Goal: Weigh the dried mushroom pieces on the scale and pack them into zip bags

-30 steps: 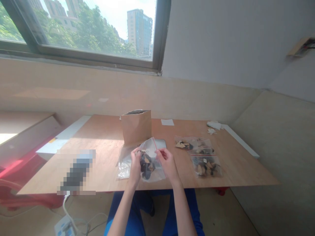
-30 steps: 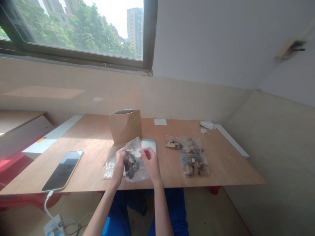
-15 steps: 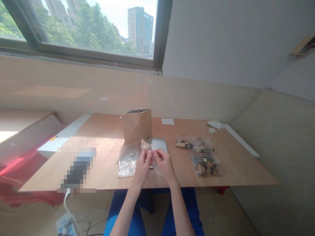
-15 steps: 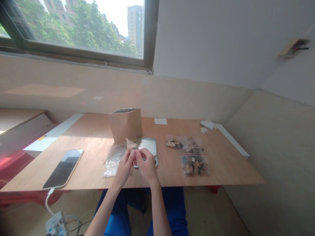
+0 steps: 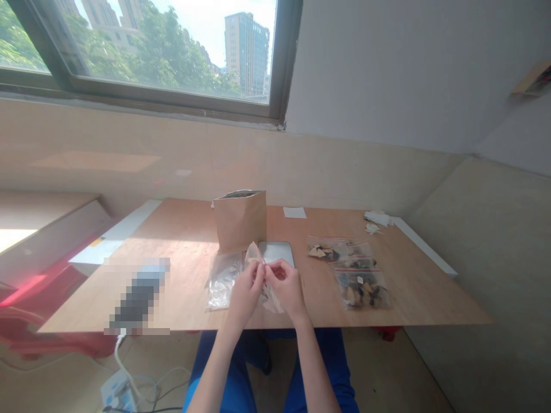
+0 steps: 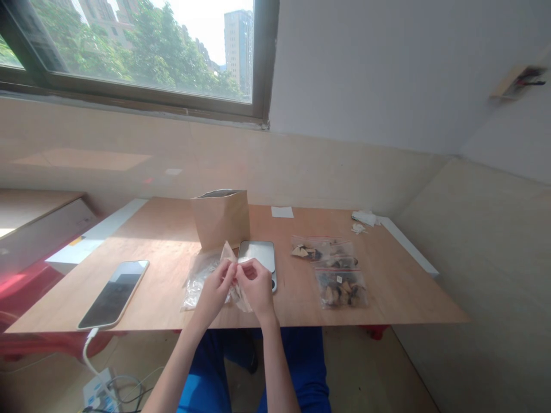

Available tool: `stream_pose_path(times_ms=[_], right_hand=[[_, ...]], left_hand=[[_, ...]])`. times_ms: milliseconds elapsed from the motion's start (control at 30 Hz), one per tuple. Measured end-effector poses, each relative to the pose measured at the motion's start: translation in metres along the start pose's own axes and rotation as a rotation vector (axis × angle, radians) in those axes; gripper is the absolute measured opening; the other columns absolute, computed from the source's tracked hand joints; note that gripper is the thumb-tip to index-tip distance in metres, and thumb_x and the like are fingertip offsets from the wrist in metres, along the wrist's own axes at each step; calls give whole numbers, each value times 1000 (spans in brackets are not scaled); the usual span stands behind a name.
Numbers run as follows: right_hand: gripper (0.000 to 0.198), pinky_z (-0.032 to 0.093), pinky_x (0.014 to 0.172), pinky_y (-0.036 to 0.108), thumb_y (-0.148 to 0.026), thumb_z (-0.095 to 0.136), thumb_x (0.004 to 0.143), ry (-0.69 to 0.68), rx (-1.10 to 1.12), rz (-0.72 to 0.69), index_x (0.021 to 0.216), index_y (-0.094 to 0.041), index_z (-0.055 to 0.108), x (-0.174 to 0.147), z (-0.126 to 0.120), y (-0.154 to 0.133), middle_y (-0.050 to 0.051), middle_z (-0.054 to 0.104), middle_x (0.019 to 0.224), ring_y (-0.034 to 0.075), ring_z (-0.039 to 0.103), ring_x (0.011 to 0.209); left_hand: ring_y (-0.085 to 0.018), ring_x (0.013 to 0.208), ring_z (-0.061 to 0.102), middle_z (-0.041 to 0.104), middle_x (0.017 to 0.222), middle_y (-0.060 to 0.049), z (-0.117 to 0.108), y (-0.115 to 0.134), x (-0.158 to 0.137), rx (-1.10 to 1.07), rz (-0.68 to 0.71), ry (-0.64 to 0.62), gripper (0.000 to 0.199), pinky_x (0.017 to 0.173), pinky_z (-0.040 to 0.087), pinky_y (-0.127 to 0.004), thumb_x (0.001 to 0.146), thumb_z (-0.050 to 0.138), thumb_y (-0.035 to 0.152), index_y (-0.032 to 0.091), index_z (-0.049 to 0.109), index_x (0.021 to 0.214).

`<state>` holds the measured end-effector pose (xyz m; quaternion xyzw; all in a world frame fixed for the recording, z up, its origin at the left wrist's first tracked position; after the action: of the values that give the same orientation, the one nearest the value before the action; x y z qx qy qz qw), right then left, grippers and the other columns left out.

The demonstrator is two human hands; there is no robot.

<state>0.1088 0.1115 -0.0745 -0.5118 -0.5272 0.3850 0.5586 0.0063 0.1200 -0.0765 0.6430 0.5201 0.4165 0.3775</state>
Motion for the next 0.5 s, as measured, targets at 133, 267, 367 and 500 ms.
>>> stream_pose_path(times_ms=[133, 267, 367, 500], right_hand=[[16, 45, 55, 23, -31, 57, 73, 248, -39, -4, 66, -16, 54, 2, -18, 0, 0, 60, 61, 12, 57, 56], [16, 42, 51, 23, -30, 57, 70, 514, -48, -15, 65, -17, 51, 3, -53, 2, -2, 55, 55, 11, 51, 50], [17, 44, 58, 24, -33, 56, 73, 490, -61, -58, 69, -17, 50, 1, -58, -3, -1, 56, 62, 12, 53, 57], [19, 44, 61, 24, -36, 52, 79, 381, -33, -108, 73, -18, 48, -7, -39, -18, 0, 56, 67, 13, 55, 63]], left_hand=[[-12, 53, 46, 47, 57, 4, -4, 2, 1, 103, 16, 27, 28, 53, 31, -22, 85, 32, 40, 21, 41, 66], [-11, 51, 44, 44, 52, 5, -19, -3, 0, 132, -11, 137, 28, 52, 30, -21, 82, 39, 39, 20, 38, 61], [-11, 50, 42, 41, 49, 5, -18, -8, -2, 43, -24, 131, 32, 52, 31, -21, 80, 41, 41, 20, 36, 57], [-11, 51, 45, 47, 56, 3, -9, -16, -7, -339, -121, 229, 37, 51, 37, -22, 82, 34, 48, 20, 41, 59]])
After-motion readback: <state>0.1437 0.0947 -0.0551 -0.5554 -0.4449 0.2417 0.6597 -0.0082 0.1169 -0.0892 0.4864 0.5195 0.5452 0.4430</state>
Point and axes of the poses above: each hand's wrist, its own x-axis towards the middle knuckle, its own z-axis out of the palm, y = z × x, the point moved 5 cm from there along x, towards the middle knuckle
